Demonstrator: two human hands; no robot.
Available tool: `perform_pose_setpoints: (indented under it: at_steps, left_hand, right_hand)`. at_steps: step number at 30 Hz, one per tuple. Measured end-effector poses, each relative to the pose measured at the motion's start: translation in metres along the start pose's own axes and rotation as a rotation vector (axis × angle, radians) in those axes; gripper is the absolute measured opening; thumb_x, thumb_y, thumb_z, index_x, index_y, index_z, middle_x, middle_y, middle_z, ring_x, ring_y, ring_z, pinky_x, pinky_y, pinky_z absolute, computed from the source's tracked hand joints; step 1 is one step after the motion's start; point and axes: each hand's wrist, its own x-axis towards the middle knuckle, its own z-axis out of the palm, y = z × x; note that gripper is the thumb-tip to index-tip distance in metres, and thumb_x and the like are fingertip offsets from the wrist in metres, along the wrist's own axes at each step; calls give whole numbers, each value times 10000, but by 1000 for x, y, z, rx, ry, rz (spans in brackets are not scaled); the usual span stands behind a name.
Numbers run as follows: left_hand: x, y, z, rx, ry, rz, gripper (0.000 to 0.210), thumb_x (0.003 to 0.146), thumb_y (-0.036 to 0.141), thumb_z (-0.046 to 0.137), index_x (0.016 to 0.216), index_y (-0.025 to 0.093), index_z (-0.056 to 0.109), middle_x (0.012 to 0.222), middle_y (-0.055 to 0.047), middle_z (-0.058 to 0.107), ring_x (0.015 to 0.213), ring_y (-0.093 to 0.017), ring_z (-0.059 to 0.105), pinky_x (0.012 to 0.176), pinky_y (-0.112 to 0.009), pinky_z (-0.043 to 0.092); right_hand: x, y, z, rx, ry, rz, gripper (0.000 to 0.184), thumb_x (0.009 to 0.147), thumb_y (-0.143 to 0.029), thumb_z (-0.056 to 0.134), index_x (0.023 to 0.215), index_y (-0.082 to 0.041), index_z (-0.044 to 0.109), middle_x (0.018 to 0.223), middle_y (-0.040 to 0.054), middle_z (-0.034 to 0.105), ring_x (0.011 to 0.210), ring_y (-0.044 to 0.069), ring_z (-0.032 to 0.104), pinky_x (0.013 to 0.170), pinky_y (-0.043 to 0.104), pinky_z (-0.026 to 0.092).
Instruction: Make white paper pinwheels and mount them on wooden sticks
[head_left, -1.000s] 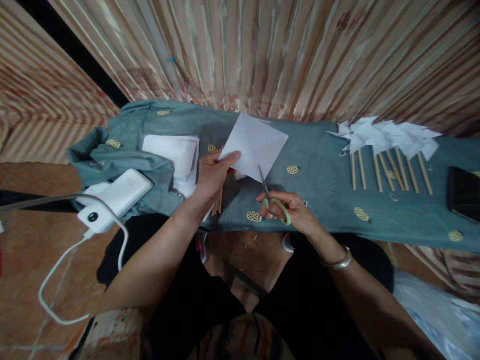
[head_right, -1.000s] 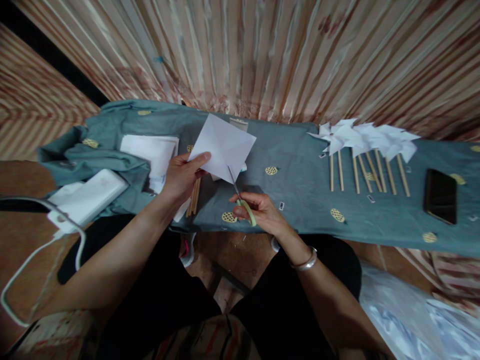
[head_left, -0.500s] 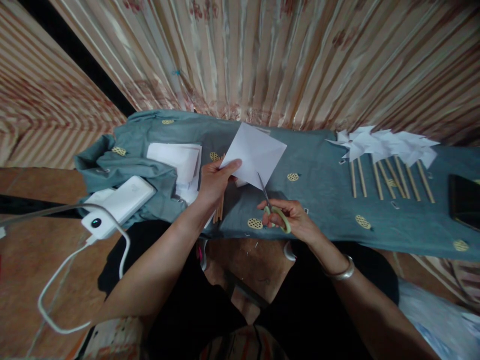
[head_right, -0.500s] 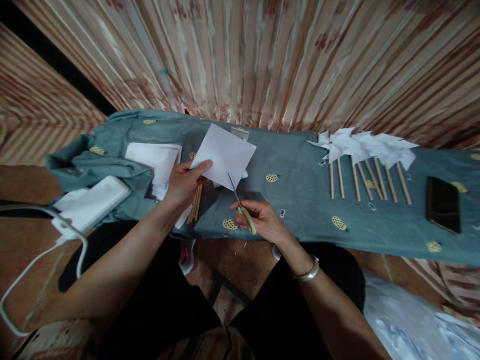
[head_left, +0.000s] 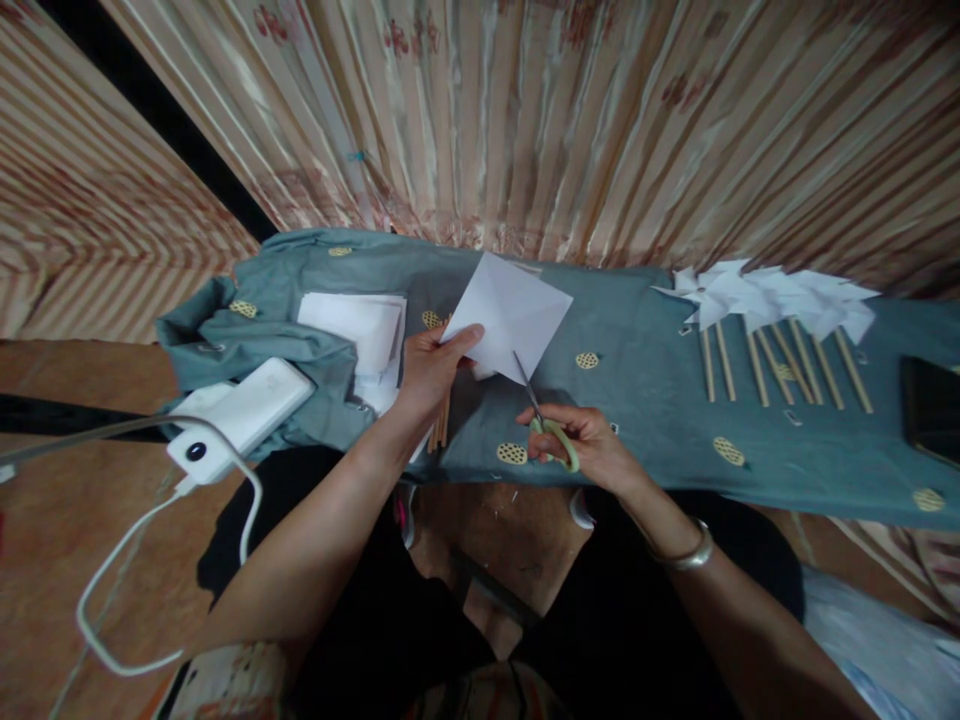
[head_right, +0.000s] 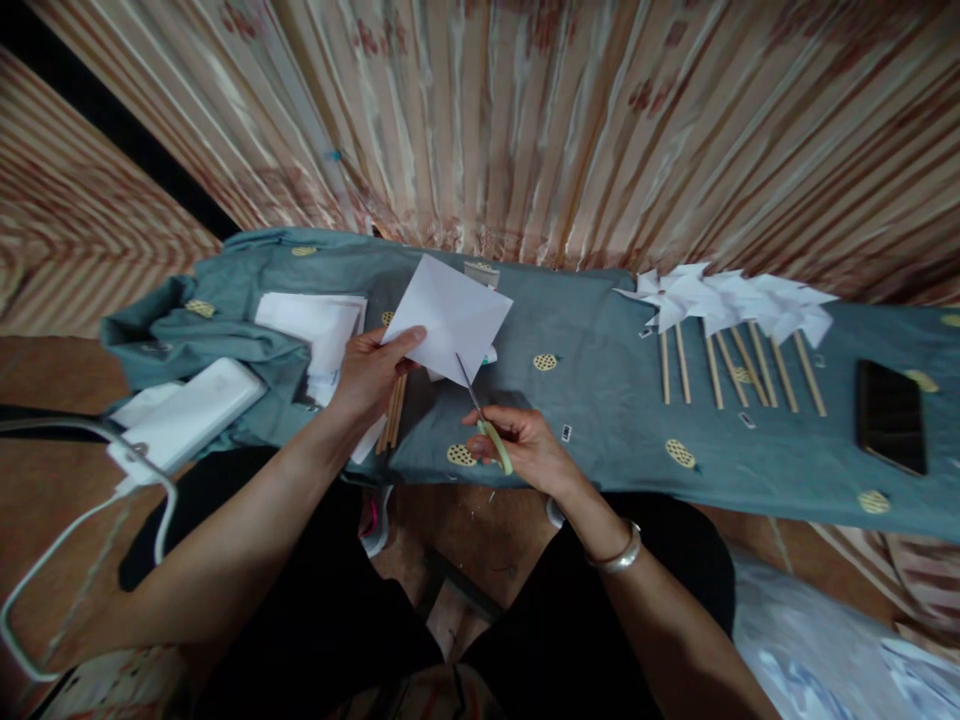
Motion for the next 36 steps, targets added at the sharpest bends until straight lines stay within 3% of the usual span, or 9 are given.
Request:
perform_pose_setpoints:
  at_steps: [6, 16, 36]
  left_hand:
    - [-1, -1, 0, 10, -6, -5, 319, 560, 413, 845, 724, 167, 726, 715, -17, 729, 628, -131, 644, 553, -232, 493]
    - [-3, -3, 2, 29, -10, -17, 167, 630, 332, 802, 681, 193, 723, 691, -3, 714, 602, -105, 624, 527, -210, 470]
    - [-5, -6, 3, 30, -33, -20, 237, 609, 389, 825, 684, 190, 722, 696, -12, 708, 609, -123, 635, 539, -231, 484]
  right_hand:
    - [-1, -3, 1, 16, 15, 8, 466, 647, -495, 819, 941, -150, 710, 621, -2, 643, 523, 96, 546, 516, 244, 476]
    - [0, -1, 1, -14, 13, -2, 476, 668, -499, 803, 971, -142, 718, 643, 8, 639, 540, 102, 545, 520, 255, 475]
    - [-1, -4, 2, -20, 37, -18, 473, 669, -548, 786, 944, -171, 712, 640, -5, 635, 528, 101, 548, 503, 250, 471]
